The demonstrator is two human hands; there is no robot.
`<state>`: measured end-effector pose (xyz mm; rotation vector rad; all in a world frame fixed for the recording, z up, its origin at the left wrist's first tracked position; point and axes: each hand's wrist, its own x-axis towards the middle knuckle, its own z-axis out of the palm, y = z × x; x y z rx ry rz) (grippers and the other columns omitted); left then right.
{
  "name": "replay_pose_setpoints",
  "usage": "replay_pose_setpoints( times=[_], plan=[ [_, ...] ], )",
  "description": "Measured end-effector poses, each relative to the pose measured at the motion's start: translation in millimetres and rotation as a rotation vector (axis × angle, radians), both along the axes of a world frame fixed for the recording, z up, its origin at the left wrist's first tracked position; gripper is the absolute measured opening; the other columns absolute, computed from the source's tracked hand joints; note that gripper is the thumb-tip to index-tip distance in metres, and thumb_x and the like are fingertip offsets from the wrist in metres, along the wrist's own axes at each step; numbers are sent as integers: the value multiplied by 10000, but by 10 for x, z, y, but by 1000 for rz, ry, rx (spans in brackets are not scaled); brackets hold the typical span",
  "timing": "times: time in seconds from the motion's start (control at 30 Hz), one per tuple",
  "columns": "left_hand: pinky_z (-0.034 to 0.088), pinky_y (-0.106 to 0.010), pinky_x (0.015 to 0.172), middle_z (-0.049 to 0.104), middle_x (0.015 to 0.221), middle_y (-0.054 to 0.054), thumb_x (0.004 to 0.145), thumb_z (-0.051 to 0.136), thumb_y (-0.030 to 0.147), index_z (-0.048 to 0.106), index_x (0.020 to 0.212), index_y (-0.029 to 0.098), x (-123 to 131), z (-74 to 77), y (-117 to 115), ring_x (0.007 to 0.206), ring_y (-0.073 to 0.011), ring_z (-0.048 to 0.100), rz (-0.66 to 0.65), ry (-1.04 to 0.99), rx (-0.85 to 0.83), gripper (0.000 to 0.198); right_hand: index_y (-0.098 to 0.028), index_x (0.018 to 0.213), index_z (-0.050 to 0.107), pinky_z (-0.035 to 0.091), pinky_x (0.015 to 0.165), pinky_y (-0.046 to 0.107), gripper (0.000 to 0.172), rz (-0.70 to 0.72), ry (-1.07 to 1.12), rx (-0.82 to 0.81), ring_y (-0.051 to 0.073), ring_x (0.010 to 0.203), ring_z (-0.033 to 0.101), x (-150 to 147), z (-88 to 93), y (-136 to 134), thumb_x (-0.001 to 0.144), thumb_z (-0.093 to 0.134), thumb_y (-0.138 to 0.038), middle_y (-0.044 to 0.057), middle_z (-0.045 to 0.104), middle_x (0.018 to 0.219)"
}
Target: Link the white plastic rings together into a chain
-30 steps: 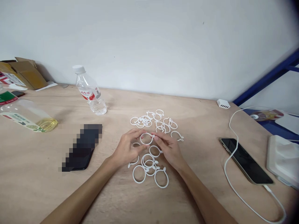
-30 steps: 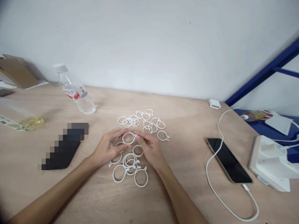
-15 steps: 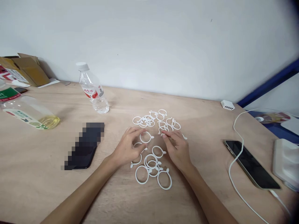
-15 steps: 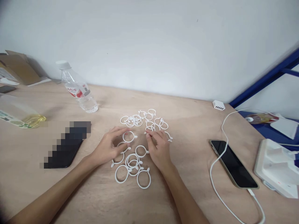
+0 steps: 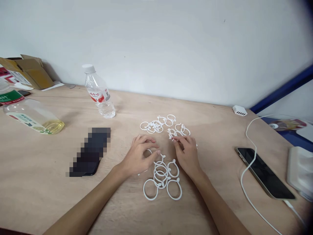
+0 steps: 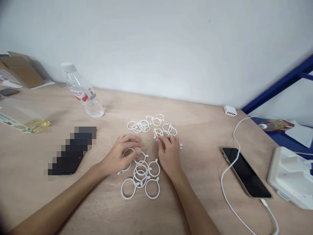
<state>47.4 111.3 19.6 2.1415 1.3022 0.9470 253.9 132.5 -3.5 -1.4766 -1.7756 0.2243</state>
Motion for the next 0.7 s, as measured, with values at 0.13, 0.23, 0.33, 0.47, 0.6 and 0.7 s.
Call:
replay_pose_setpoints(
  times=[0.13, 0.23, 0.33, 0.47, 0.6, 0.7],
  plan=[
    [415, -413, 943, 665, 1034, -62, 854, 599, 280, 723, 923, 213, 4, -7, 12, 1021, -225, 570, 7, -40, 12, 157, -204, 926, 668, 423, 796, 387, 251, -76, 195, -100, 234, 884, 547, 20, 31, 25, 886, 466, -347, 75, 661, 898],
    [417, -409, 942, 672, 1026, -61, 862, 590, 276, 721, 914, 208, 4, -2, 17, 1009, -218, 577, 4, -48, 17, 156, -190, 950, 665, 416, 736, 351, 261, -151, 335, -187, 208, 784, 546, 29, 55, 30, 853, 501, -368, 62, 669, 880],
    [422, -412, 936, 678, 1017, -59, 864, 590, 280, 721, 907, 213, 5, 8, 19, 993, -216, 584, 17, -60, 16, 154, -194, 935, 676, 404, 700, 322, 262, -194, 430, -247, 190, 736, 537, 26, 81, 23, 804, 570, -396, 44, 671, 867],
    [427, -408, 927, 685, 997, -57, 867, 581, 283, 724, 886, 211, 4, 20, 25, 974, -214, 595, 26, -79, 12, 160, -191, 910, 691, 396, 672, 298, 303, -214, 495, -265, 174, 693, 534, 26, 109, 19, 794, 587, -451, 23, 654, 800],
    [426, -402, 922, 688, 999, -51, 866, 582, 275, 722, 885, 214, 0, 16, 33, 975, -213, 597, 30, -78, 10, 154, -186, 911, 690, 403, 686, 296, 301, -253, 552, -246, 176, 708, 554, 79, 112, 48, 790, 587, -442, 29, 675, 819],
    [420, -394, 927, 688, 1000, -48, 868, 584, 270, 719, 888, 215, 1, 7, 36, 979, -209, 596, 31, -79, 8, 147, -187, 820, 689, 408, 736, 314, 268, -305, 561, -242, 200, 774, 587, 140, 109, 79, 789, 581, -431, 41, 695, 825]
  ],
)
